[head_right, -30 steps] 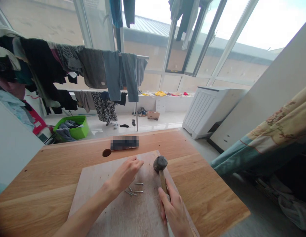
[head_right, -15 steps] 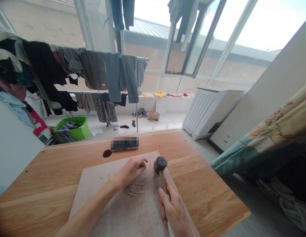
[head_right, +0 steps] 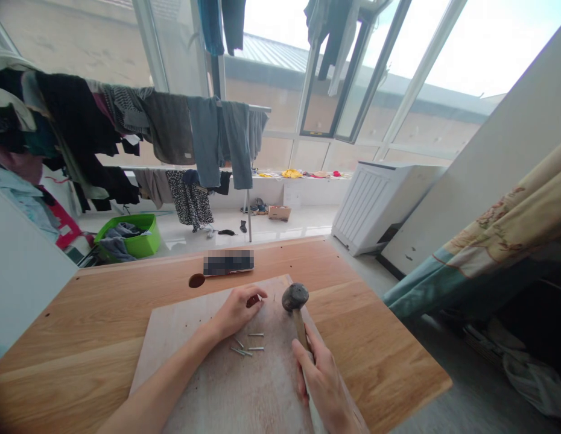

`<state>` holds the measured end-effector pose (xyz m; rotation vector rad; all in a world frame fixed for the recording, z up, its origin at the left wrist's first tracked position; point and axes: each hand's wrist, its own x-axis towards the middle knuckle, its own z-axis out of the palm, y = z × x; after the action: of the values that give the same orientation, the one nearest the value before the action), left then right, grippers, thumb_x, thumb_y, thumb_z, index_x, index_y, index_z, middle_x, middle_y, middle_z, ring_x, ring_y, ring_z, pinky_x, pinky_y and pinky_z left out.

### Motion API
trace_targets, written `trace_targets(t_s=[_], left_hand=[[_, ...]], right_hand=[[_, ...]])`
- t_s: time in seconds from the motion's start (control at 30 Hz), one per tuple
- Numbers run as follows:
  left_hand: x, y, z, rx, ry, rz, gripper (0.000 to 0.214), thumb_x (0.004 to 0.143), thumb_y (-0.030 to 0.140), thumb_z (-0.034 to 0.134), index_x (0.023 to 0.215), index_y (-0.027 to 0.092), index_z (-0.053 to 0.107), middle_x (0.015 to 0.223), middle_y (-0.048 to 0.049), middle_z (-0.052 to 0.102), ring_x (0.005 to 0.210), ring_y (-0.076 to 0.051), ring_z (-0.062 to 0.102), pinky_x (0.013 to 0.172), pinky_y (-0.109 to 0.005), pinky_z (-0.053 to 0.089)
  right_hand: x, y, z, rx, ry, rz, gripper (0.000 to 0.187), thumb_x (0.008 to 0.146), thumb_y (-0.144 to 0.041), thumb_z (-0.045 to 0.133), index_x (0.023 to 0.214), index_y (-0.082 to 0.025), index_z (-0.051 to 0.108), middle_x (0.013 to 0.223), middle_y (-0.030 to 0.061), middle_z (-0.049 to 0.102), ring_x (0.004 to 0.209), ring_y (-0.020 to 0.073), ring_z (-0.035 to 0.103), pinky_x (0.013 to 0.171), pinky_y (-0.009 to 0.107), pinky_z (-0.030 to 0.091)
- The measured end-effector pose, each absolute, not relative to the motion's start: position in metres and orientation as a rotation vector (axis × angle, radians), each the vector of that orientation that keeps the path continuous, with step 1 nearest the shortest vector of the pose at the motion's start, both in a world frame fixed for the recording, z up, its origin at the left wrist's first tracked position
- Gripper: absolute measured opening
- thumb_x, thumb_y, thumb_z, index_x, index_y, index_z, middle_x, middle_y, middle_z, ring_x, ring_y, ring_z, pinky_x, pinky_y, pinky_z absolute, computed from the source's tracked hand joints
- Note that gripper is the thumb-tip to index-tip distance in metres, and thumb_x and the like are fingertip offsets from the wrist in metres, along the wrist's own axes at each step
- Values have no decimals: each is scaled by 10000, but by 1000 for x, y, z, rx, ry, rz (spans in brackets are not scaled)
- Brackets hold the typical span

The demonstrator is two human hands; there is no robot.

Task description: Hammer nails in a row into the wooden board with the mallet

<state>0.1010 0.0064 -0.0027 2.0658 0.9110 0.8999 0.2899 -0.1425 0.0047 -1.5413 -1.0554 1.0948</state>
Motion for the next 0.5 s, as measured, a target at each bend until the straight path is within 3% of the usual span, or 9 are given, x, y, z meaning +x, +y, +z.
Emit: trace_targets(t_s=[0.2, 0.5], left_hand=[[102, 9, -7, 1982, 931, 906, 215, 844, 77, 616, 1023, 157, 703, 861, -44, 764, 798, -175, 708, 808, -283, 536], [103, 6, 2, 1933, 923, 911, 305, 843, 96, 606, 1126, 170, 692, 820, -15, 766, 757, -168, 701, 772, -266, 527]], right_hand=[[290, -139, 15, -1467, -988, 1197, 620, 938, -525, 580, 1423, -147, 501, 500, -122, 449, 305, 70, 357, 282, 167, 339], [263, -130, 50, -1445, -1196, 1188, 548, 968, -519, 497, 1411, -196, 497, 588, -110, 463, 320, 67, 400, 304, 165, 338]])
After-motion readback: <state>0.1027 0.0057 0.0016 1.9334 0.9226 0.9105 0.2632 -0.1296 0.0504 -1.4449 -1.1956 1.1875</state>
